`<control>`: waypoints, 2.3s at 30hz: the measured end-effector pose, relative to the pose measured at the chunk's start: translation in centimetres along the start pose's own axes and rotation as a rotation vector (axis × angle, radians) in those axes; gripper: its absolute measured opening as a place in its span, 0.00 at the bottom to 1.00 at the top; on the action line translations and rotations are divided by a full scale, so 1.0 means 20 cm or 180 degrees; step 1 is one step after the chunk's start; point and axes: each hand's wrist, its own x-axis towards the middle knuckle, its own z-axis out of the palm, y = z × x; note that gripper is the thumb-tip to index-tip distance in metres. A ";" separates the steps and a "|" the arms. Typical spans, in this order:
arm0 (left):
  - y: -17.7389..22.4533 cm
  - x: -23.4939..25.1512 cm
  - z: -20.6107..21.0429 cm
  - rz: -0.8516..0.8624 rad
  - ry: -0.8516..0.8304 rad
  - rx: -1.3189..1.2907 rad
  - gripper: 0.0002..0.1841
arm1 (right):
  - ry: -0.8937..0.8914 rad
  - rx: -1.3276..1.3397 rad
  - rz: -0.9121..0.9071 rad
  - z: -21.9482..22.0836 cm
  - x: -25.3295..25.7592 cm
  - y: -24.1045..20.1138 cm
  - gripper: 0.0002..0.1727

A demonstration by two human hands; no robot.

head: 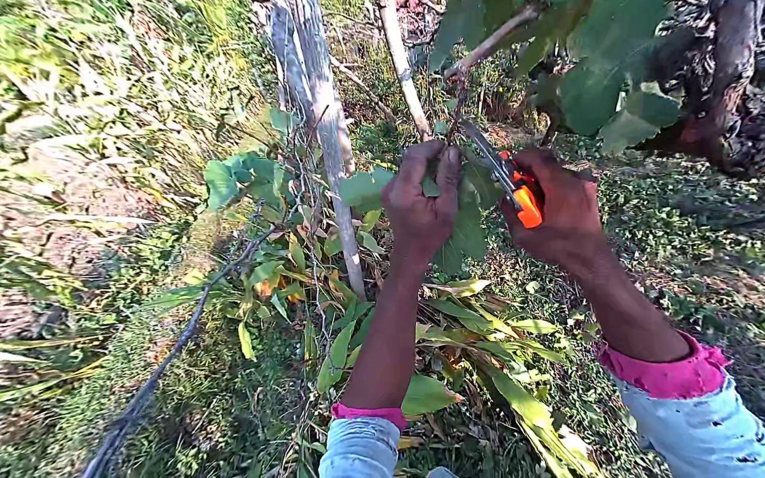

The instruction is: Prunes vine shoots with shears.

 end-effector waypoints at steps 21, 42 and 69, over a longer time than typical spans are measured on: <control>-0.03 -0.25 0.30 -0.0505 -0.0484 -0.0735 0.10 | 0.0533 -0.0519 0.0308 -0.11 -0.21 0.00 0.24; -0.06 0.21 0.19 -0.1397 0.0030 -0.2426 0.07 | -0.0884 0.0300 0.2292 0.00 -1.12 0.12 0.30; -0.32 -0.05 0.54 0.0284 -0.2341 -0.0079 0.14 | -0.0674 0.0825 0.2293 -0.03 -1.12 0.20 0.26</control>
